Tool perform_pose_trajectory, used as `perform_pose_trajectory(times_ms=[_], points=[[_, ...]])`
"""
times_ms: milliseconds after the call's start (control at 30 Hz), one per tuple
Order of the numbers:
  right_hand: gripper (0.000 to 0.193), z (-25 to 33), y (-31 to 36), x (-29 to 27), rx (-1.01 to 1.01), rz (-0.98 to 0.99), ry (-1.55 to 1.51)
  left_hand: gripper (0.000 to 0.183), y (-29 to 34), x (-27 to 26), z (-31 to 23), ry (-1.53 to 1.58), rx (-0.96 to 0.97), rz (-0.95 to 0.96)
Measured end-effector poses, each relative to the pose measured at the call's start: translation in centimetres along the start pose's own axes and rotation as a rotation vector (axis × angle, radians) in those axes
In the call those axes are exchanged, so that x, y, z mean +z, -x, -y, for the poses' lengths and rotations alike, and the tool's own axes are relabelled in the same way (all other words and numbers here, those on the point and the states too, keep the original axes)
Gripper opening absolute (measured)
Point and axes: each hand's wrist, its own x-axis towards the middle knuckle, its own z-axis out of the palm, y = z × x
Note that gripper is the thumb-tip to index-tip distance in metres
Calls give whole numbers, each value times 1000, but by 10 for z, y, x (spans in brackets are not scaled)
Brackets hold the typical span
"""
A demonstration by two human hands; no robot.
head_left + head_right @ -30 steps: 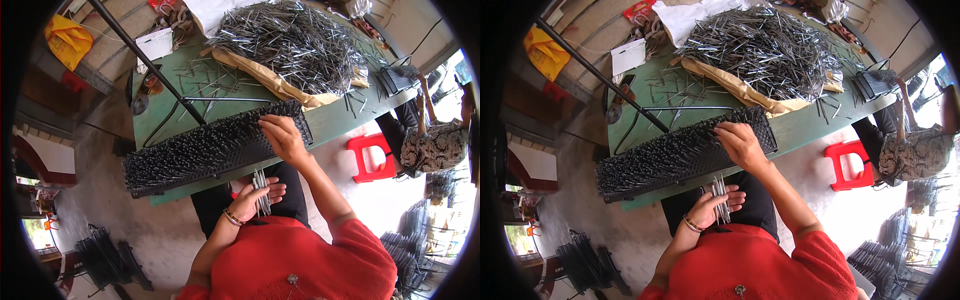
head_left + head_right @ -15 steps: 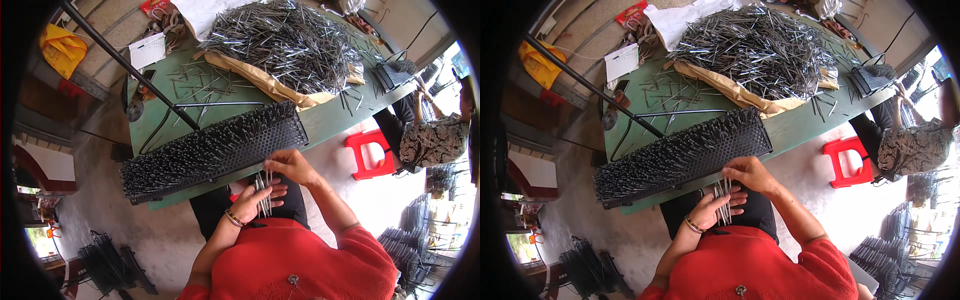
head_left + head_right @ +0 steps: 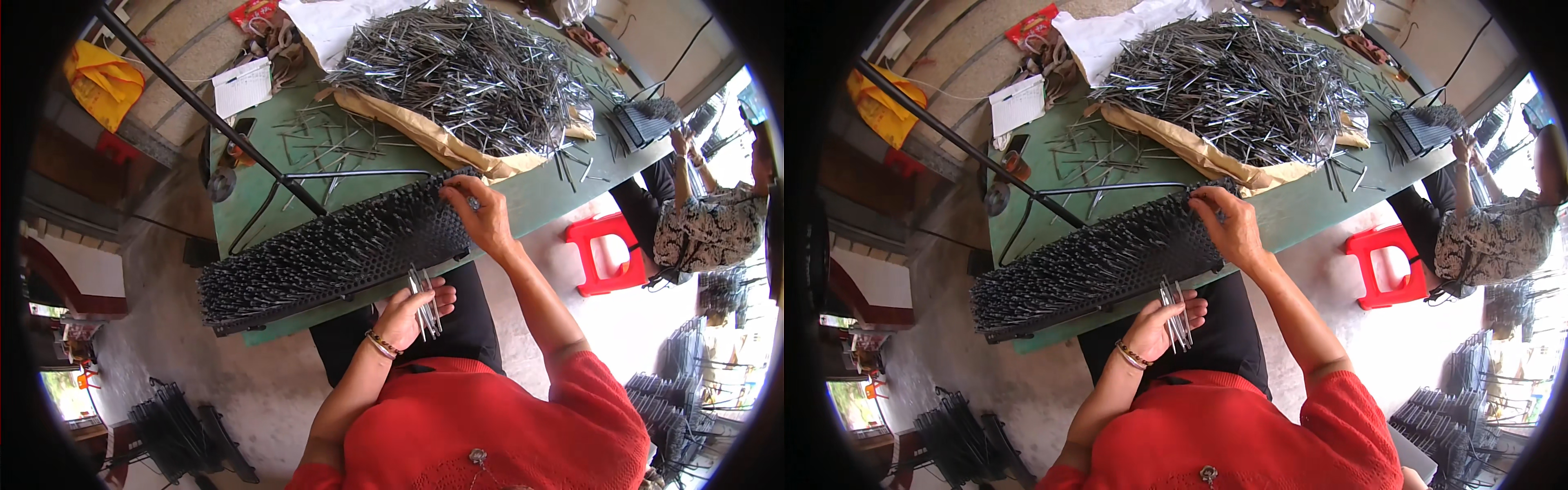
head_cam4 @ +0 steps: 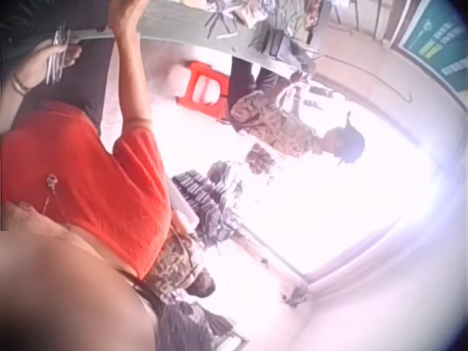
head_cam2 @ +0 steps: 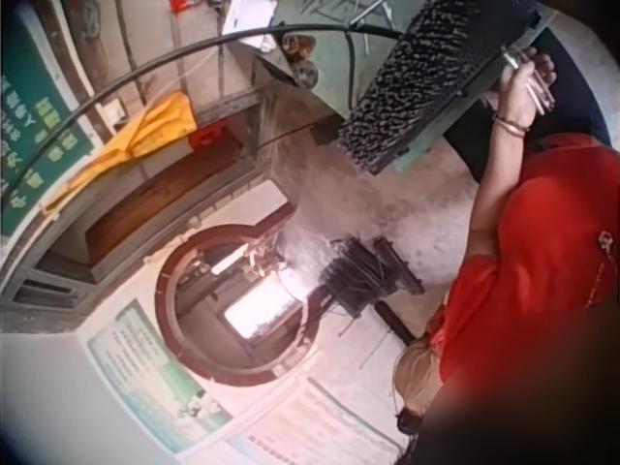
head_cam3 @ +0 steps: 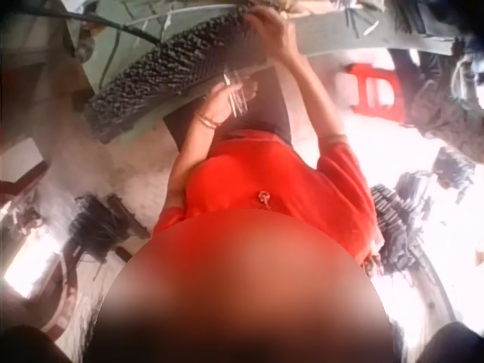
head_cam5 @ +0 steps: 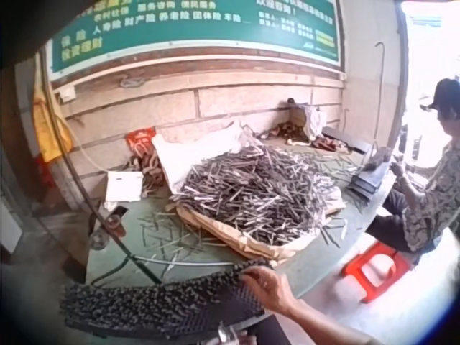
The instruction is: The recorder is picking up metal pins from a large pile and inserting them individually into a black grid assembly board.
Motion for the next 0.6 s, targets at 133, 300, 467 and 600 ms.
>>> perform_pose_trajectory(times_ms=[133, 300, 467, 600], points=[[14, -2, 0, 2, -35, -29, 22, 27, 1, 0, -2, 29, 16, -5], [16, 0, 5, 4, -59, -69, 89, 25, 1, -7, 1, 3, -1, -87], [17, -3, 10, 9, -83, -99, 112, 22, 2, -8, 2, 50, -9, -103], [20, 1, 13, 12, -256, -94, 227, 21, 4, -12, 5, 6, 24, -63]])
